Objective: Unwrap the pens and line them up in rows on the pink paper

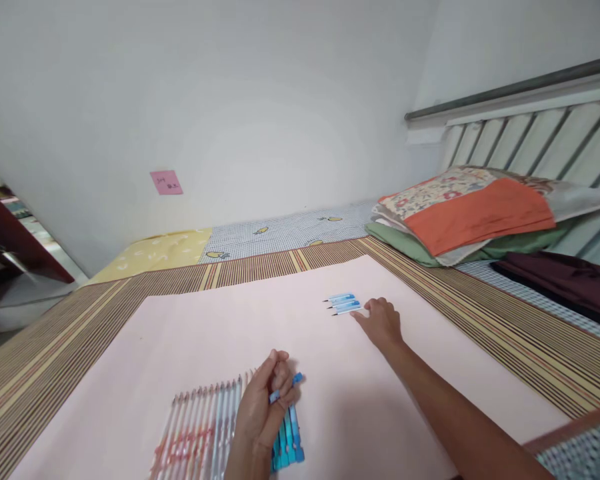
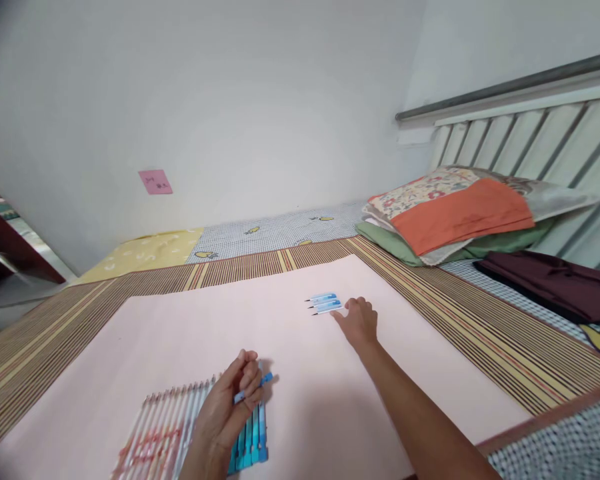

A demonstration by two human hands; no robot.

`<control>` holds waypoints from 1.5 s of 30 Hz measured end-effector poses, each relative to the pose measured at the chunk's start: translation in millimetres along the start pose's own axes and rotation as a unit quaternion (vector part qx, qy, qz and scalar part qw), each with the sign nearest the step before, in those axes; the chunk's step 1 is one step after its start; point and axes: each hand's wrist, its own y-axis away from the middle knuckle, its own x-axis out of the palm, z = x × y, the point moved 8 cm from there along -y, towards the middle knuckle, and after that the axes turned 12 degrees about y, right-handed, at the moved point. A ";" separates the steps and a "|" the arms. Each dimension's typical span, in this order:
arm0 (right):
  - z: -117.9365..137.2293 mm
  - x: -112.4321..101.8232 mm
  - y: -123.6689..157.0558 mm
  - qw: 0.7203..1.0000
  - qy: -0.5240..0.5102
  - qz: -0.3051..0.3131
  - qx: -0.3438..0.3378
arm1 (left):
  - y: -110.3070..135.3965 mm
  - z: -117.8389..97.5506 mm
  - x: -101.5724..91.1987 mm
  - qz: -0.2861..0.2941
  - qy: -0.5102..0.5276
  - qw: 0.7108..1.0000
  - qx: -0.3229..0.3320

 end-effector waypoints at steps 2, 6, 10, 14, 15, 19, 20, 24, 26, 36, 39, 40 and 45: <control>0.7 1.0 -0.1 1.000 0.000 0.002 -0.001 | -0.6 0.3 0.0 0.002 0.003 1.000 -0.002; 2.7 1.7 -0.2 1.000 0.003 -0.001 0.000 | 0.2 0.0 0.5 0.005 0.008 1.000 -0.003; 6.0 1.2 0.2 1.000 0.010 -0.002 -0.001 | 1.6 -0.4 0.8 0.003 0.008 1.000 -0.002; 7.3 1.7 -0.3 1.000 0.013 0.000 0.002 | 0.6 -0.7 0.1 0.004 0.005 1.000 -0.001; 7.1 2.0 -0.7 1.000 0.012 -0.001 0.003 | 0.2 -0.8 -0.1 0.005 0.006 1.000 -0.001; 4.3 2.3 -1.7 1.000 -0.007 0.001 0.007 | -0.3 -0.3 0.0 0.011 0.016 1.000 -0.004; 3.4 0.9 -1.2 1.000 -0.023 0.000 0.011 | -0.1 -0.3 0.2 0.010 0.020 1.000 -0.004; 7.7 -19.7 7.0 0.985 -0.168 -0.029 0.030 | 1.3 -2.2 2.8 -0.002 0.044 0.999 -0.002; 20.2 -37.3 15.9 0.959 -0.279 -0.039 0.022 | 1.7 -4.3 3.3 -0.015 0.056 0.998 0.001; 150.1 -118.0 123.2 0.843 -0.446 0.132 -0.268 | 1.6 -9.9 -4.5 -0.068 0.108 0.992 0.004; 168.6 -120.0 149.0 0.867 -0.374 0.101 -0.314 | 1.7 -11.5 -1.7 -0.052 0.109 0.993 0.010; 171.6 -117.5 153.0 0.877 -0.355 0.091 -0.311 | 1.8 -12.1 -1.0 -0.049 0.106 0.993 0.014; 176.3 -105.6 157.6 0.907 -0.318 0.037 -0.273 | 1.0 -10.5 2.4 -0.031 0.098 0.994 0.020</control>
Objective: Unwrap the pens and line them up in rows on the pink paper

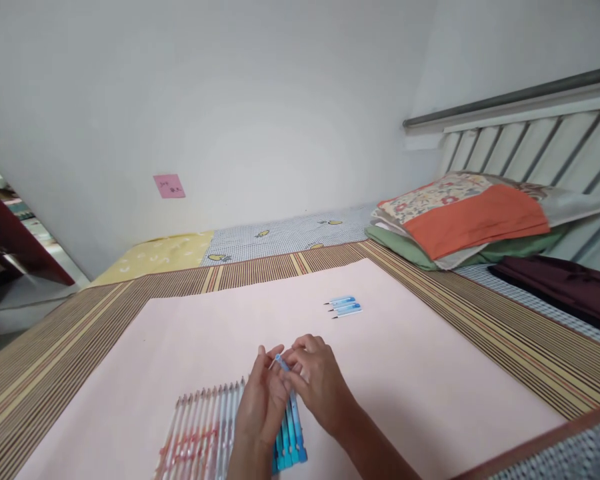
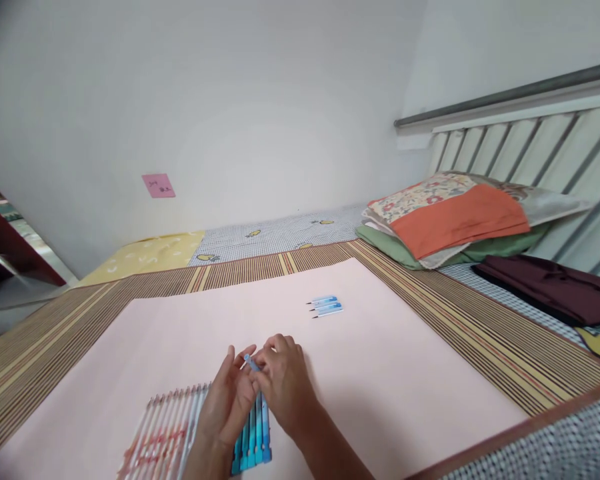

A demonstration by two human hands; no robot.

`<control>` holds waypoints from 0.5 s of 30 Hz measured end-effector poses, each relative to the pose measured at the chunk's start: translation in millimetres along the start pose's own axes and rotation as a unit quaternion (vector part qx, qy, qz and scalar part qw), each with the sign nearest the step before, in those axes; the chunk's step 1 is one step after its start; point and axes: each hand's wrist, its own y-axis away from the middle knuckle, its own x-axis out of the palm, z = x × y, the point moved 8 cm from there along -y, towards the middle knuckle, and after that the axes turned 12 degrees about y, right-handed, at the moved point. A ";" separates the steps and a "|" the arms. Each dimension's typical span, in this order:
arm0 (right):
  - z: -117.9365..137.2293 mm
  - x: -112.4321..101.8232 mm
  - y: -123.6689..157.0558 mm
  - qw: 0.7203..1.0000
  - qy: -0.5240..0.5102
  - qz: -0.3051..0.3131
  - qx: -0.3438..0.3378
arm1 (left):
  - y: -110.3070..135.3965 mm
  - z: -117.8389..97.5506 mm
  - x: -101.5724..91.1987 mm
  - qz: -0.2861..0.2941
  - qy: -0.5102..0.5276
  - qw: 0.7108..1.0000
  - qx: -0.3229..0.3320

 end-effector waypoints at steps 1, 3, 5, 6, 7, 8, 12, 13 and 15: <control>-0.3 1.6 0.5 1.000 0.005 -0.008 0.000 | -0.3 1.4 0.6 0.006 -0.001 1.000 -0.001; -0.7 4.2 2.3 1.000 0.009 -0.021 -0.003 | -1.0 3.5 0.8 0.015 -0.007 1.000 0.001; -0.7 6.3 4.4 0.999 0.010 -0.031 -0.009 | -1.2 5.3 1.1 0.024 -0.011 1.000 0.000; -0.8 6.6 5.4 0.999 0.010 -0.036 -0.011 | -0.9 6.4 1.7 0.031 -0.012 0.999 -0.005; -1.4 6.5 6.1 0.999 0.007 -0.041 -0.013 | -0.4 7.7 2.6 0.037 -0.012 0.999 -0.013; -2.8 5.6 6.5 0.999 0.002 -0.046 -0.011 | 0.4 9.2 3.9 0.044 -0.012 0.999 -0.026; -25.9 -2.6 4.9 0.995 -0.064 -0.060 0.047 | 3.6 11.8 7.6 0.054 -0.026 0.996 -0.059; -35.8 -4.5 3.8 0.992 -0.088 -0.056 0.067 | 3.7 11.1 6.8 0.047 -0.037 0.997 -0.058; -59.2 -8.9 0.7 0.987 -0.117 -0.043 0.099 | 3.3 7.7 3.3 0.025 -0.058 0.997 -0.045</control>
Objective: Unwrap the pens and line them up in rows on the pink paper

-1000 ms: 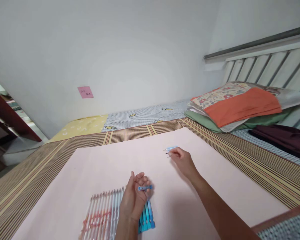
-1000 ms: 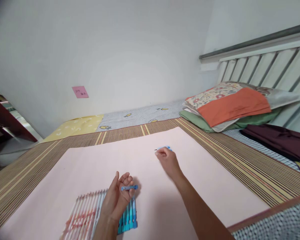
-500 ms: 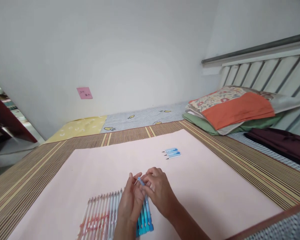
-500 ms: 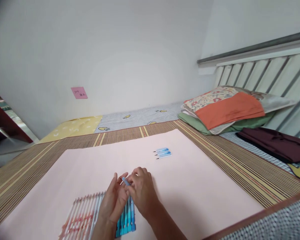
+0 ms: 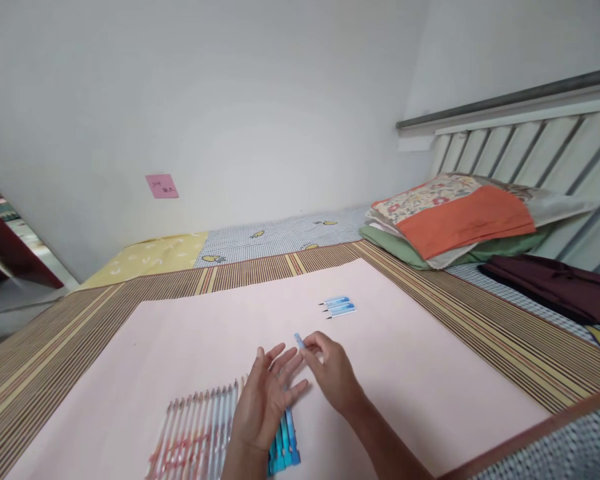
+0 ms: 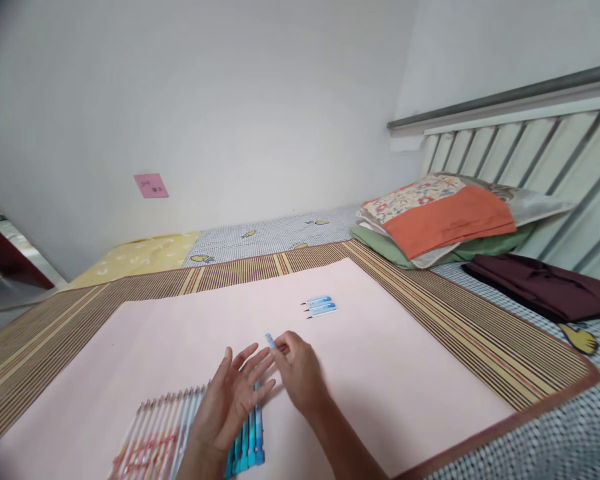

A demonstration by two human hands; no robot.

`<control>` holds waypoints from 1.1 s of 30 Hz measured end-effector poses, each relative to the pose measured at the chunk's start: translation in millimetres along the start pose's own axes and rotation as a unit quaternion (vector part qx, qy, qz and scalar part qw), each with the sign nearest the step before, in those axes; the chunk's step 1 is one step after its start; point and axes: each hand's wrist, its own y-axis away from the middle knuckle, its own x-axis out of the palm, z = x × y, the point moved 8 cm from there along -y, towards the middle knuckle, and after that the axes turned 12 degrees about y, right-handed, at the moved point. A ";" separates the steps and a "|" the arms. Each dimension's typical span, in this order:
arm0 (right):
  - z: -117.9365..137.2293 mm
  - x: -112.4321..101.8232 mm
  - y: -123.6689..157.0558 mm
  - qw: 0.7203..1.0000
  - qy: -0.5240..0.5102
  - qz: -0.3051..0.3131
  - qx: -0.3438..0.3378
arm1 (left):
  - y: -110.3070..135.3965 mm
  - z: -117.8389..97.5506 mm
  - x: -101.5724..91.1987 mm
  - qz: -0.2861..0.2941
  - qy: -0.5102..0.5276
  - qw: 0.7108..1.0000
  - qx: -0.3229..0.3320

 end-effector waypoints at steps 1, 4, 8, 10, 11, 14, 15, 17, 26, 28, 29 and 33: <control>-11.2 -6.4 -5.0 1.000 0.008 0.000 0.010 | 0.0 -2.1 -1.8 -0.009 -0.009 1.000 0.008; -47.3 -35.0 -22.7 0.993 0.110 -0.037 0.035 | 0.5 -9.3 -4.6 -0.020 -0.025 0.999 0.037; -82.1 -61.6 -47.6 0.947 0.320 -0.037 0.014 | 0.5 -12.5 -5.9 -0.023 -0.030 0.998 0.048; -92.7 -62.6 -57.1 0.911 0.412 -0.001 -0.012 | -0.6 -11.4 -6.3 -0.019 -0.030 0.998 0.047; -97.0 -61.6 -60.4 0.897 0.442 0.015 -0.023 | -1.2 -10.5 -6.8 -0.017 -0.030 0.998 0.046; -104.9 -57.2 -66.2 0.881 0.470 0.037 -0.040 | -2.9 -8.1 -9.5 -0.015 -0.028 0.999 0.043; -106.1 -55.6 -67.2 0.881 0.469 0.037 -0.044 | -3.2 -7.7 -10.2 -0.015 -0.027 0.999 0.043; -108.6 -52.2 -68.1 0.880 0.470 0.037 -0.049 | -3.6 -7.5 -11.4 -0.015 -0.027 0.999 0.043; -133.2 -65.0 -62.6 0.907 0.420 -0.031 -0.015 | -4.1 -6.2 -13.9 -0.027 -0.044 0.998 0.042; -138.3 -65.2 -61.2 0.917 0.398 -0.034 -0.016 | -4.1 -5.2 -14.4 -0.028 -0.047 0.998 0.042; -140.1 -64.4 -61.0 0.919 0.392 -0.034 -0.018 | -4.1 -5.0 -14.6 -0.028 -0.048 0.998 0.042; -144.0 -61.4 -64.4 0.918 0.395 -0.033 -0.023 | -4.5 -5.5 -15.1 -0.025 -0.047 0.998 0.043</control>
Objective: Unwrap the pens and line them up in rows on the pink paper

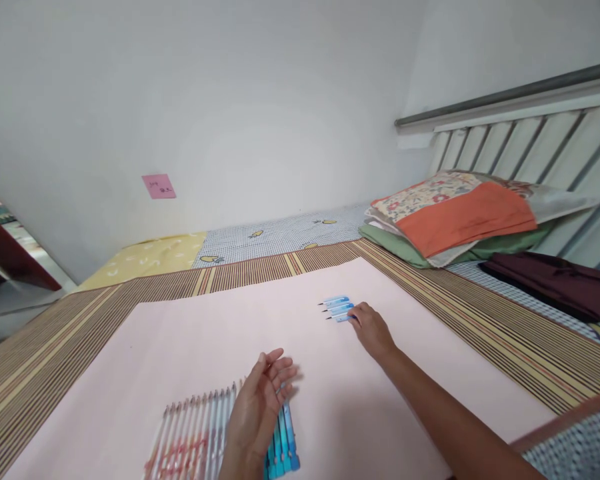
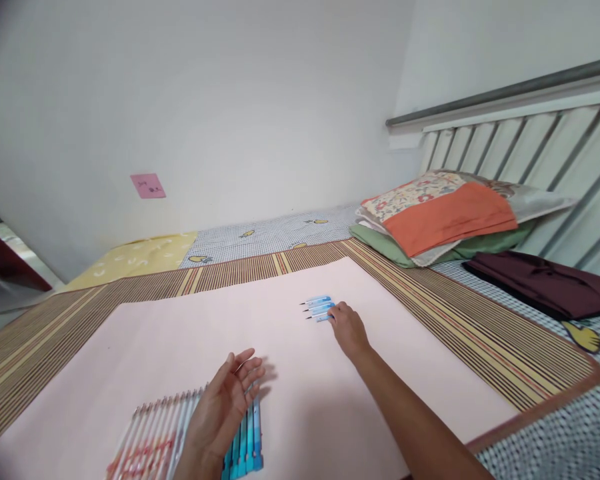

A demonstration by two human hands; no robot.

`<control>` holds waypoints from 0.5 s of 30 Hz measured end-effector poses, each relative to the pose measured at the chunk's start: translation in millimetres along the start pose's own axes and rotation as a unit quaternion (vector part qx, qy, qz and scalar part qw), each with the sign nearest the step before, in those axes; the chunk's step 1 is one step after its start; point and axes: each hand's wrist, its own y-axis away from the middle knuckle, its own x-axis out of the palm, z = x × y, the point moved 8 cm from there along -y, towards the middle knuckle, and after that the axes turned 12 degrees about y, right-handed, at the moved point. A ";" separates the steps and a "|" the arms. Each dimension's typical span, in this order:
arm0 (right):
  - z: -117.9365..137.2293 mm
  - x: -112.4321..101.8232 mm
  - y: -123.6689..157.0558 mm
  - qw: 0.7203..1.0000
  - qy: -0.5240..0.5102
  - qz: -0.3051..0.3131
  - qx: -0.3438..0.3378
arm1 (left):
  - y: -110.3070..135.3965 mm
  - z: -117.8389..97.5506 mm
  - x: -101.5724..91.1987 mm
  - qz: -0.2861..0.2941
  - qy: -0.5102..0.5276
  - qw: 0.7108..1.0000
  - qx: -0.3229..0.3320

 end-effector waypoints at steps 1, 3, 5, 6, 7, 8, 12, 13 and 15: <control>-0.1 0.7 -1.4 1.000 0.004 0.000 -0.001 | -0.1 -0.4 -0.1 0.000 0.001 1.000 0.000; -0.6 1.7 -4.1 1.000 0.011 -0.001 -0.005 | -0.2 -1.1 -0.1 0.000 0.001 1.000 0.000; -1.1 2.0 -6.1 1.000 0.012 -0.003 -0.009 | 0.0 -1.4 0.2 0.000 0.002 1.000 0.000; -1.3 2.2 -6.7 1.000 0.012 -0.004 -0.010 | 0.2 -1.3 0.4 0.000 0.003 1.000 0.001; -1.5 2.3 -7.1 1.000 0.012 -0.006 -0.010 | 0.4 -1.1 0.7 -0.001 0.004 1.000 0.001; -1.6 2.4 -7.4 1.000 0.012 -0.007 -0.011 | 0.6 -0.8 0.8 -0.002 0.004 1.000 0.002; -0.2 2.8 -7.7 1.000 0.013 -0.014 -0.019 | 0.7 0.6 1.2 -0.008 0.002 1.000 0.000; 0.3 2.9 -7.8 1.000 0.014 -0.015 -0.022 | 0.7 0.6 1.3 -0.009 0.002 1.000 0.000; 1.3 3.1 -8.2 0.999 0.017 -0.015 -0.025 | 1.0 0.5 1.4 -0.012 0.001 1.000 -0.002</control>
